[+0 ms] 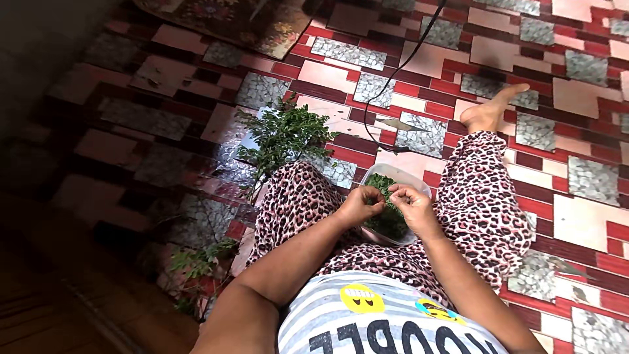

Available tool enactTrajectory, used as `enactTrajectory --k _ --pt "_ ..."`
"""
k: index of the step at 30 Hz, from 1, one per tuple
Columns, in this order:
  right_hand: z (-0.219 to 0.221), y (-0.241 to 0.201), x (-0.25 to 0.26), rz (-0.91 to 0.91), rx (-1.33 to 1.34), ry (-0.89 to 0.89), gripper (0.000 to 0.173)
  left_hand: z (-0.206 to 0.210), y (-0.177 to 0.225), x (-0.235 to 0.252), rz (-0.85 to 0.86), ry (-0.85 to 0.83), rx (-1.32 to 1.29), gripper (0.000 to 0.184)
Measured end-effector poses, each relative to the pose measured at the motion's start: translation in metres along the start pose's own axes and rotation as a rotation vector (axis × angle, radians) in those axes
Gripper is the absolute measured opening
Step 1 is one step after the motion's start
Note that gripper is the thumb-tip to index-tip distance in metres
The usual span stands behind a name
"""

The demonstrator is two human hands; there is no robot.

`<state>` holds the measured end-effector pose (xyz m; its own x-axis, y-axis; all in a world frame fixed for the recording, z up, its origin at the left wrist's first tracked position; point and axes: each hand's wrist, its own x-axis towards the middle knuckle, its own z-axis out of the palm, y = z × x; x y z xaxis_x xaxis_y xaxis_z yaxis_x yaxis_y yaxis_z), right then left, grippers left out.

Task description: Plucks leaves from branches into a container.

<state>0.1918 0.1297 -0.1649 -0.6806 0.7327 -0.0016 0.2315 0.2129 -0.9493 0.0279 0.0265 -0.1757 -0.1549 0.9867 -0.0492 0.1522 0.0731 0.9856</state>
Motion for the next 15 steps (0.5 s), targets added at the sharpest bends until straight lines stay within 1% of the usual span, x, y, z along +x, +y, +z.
enactTrajectory --k 2,4,10,12,14,15 --pt "0.004 0.002 0.000 -0.028 0.034 0.027 0.009 -0.001 0.002 0.000 -0.013 -0.001 -0.004 0.011" --pt "0.007 0.006 0.001 -0.012 0.108 0.056 0.010 -0.001 0.003 0.000 -0.030 0.005 -0.010 0.011" --pt "0.001 0.007 0.002 0.133 0.249 0.091 0.012 -0.002 0.003 -0.001 -0.039 -0.003 -0.012 0.011" --pt "-0.002 0.006 0.003 0.197 0.213 0.089 0.017 -0.002 0.003 -0.001 -0.031 0.001 -0.023 0.011" --pt "-0.006 0.006 0.003 0.236 0.164 0.040 0.024 -0.003 0.003 -0.001 -0.025 0.005 -0.033 0.010" --pt "-0.007 0.006 0.002 0.238 0.155 0.016 0.025 -0.003 0.003 -0.001 -0.023 0.007 -0.034 0.010"
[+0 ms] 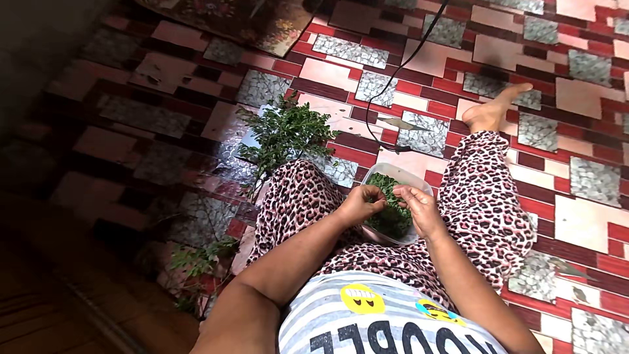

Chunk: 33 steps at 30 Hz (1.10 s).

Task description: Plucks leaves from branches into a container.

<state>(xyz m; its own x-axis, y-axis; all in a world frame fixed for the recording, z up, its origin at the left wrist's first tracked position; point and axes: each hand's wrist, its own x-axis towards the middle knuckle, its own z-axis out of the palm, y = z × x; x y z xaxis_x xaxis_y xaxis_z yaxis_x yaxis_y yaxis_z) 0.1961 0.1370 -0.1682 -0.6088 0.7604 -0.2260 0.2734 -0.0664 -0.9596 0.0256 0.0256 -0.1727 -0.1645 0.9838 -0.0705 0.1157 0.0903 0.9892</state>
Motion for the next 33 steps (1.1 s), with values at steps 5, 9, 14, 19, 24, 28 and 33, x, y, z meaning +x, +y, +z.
enactTrajectory --k 5,9,14,19,24,28,33 --pt "0.003 0.002 -0.002 -0.160 -0.090 -0.022 0.008 0.001 -0.001 0.000 0.006 -0.008 0.008 0.011" --pt "-0.001 -0.003 -0.001 -0.254 -0.250 0.112 0.015 0.000 0.002 -0.001 -0.032 0.001 -0.032 0.012" --pt "-0.015 -0.017 -0.006 -0.158 -0.260 -0.182 0.040 -0.004 0.004 -0.002 -0.097 0.045 -0.256 0.010" --pt "-0.017 -0.026 -0.006 -0.184 -0.211 -0.245 0.007 -0.012 0.006 -0.003 -0.083 -0.090 -0.223 0.008" --pt "-0.008 -0.049 -0.001 -0.285 -0.432 -0.237 0.008 -0.013 0.006 -0.003 -0.071 -0.180 -0.221 0.009" --pt "0.002 -0.055 0.001 -0.609 -0.518 -0.020 0.020 -0.008 0.005 -0.003 -0.170 -0.090 -0.462 0.009" --pt "0.004 -0.062 -0.018 -0.632 -0.422 -0.092 0.027 -0.009 0.008 -0.005 -0.236 -0.005 -0.538 0.013"
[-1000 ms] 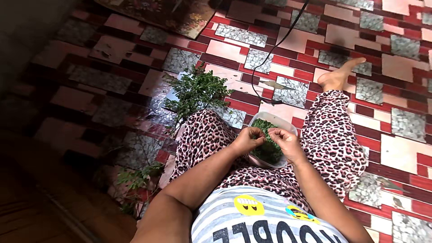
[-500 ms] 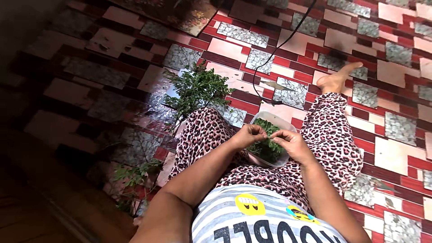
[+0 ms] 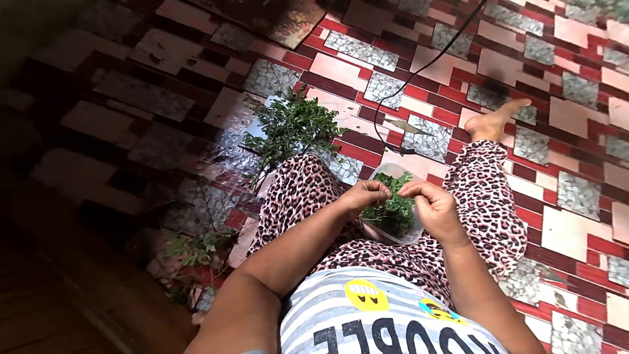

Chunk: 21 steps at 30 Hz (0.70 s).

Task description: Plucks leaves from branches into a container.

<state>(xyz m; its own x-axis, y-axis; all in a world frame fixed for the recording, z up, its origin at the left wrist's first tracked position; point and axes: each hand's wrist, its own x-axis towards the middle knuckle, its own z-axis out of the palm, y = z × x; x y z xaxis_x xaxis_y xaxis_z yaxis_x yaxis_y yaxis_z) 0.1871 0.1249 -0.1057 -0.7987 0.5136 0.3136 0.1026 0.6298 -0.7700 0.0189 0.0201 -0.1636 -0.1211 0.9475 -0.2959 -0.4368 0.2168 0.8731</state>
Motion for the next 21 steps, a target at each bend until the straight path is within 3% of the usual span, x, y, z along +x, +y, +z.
enactTrajectory --k 3,7,11,16,21 --pt "0.004 0.010 -0.009 0.224 -0.044 -0.057 0.024 0.000 0.000 0.001 0.008 -0.025 0.010 0.011" --pt "0.008 0.015 -0.009 0.434 0.086 -0.052 0.011 0.000 -0.001 0.001 0.016 -0.050 0.033 0.011" --pt "0.017 0.023 -0.009 0.464 0.179 -0.008 0.003 -0.001 -0.005 0.003 0.028 -0.062 0.066 0.010" --pt "0.021 0.028 -0.011 0.494 0.219 0.071 0.005 0.000 -0.004 0.002 0.033 -0.033 0.087 0.012" --pt "0.011 0.029 -0.011 0.602 0.247 0.012 0.010 -0.002 -0.004 0.003 0.026 -0.045 0.058 0.013"
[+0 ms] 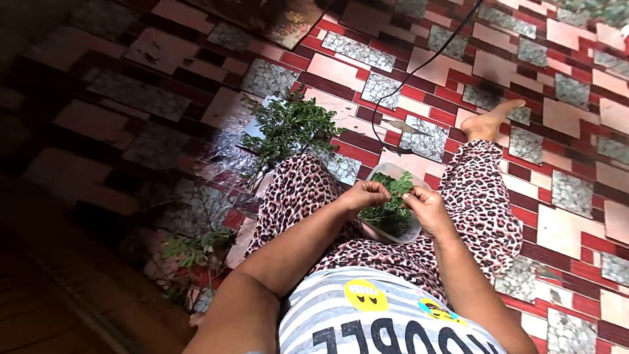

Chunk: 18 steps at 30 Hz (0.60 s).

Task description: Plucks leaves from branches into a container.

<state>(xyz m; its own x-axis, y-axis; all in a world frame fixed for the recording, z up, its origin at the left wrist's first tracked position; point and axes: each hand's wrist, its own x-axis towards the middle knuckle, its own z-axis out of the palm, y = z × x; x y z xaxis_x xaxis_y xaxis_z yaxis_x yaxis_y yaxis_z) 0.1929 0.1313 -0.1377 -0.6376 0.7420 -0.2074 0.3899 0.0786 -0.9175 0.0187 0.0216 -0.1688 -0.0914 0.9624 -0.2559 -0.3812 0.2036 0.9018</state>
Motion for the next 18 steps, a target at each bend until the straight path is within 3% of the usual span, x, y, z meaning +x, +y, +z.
enactTrajectory --k 7,18 --pt "0.006 -0.008 -0.006 0.155 0.345 -0.076 0.013 0.001 0.001 -0.001 0.001 -0.046 0.007 0.013" --pt "0.023 -0.005 -0.006 0.137 0.508 0.119 0.016 0.002 0.000 0.001 -0.007 -0.025 0.013 0.014"
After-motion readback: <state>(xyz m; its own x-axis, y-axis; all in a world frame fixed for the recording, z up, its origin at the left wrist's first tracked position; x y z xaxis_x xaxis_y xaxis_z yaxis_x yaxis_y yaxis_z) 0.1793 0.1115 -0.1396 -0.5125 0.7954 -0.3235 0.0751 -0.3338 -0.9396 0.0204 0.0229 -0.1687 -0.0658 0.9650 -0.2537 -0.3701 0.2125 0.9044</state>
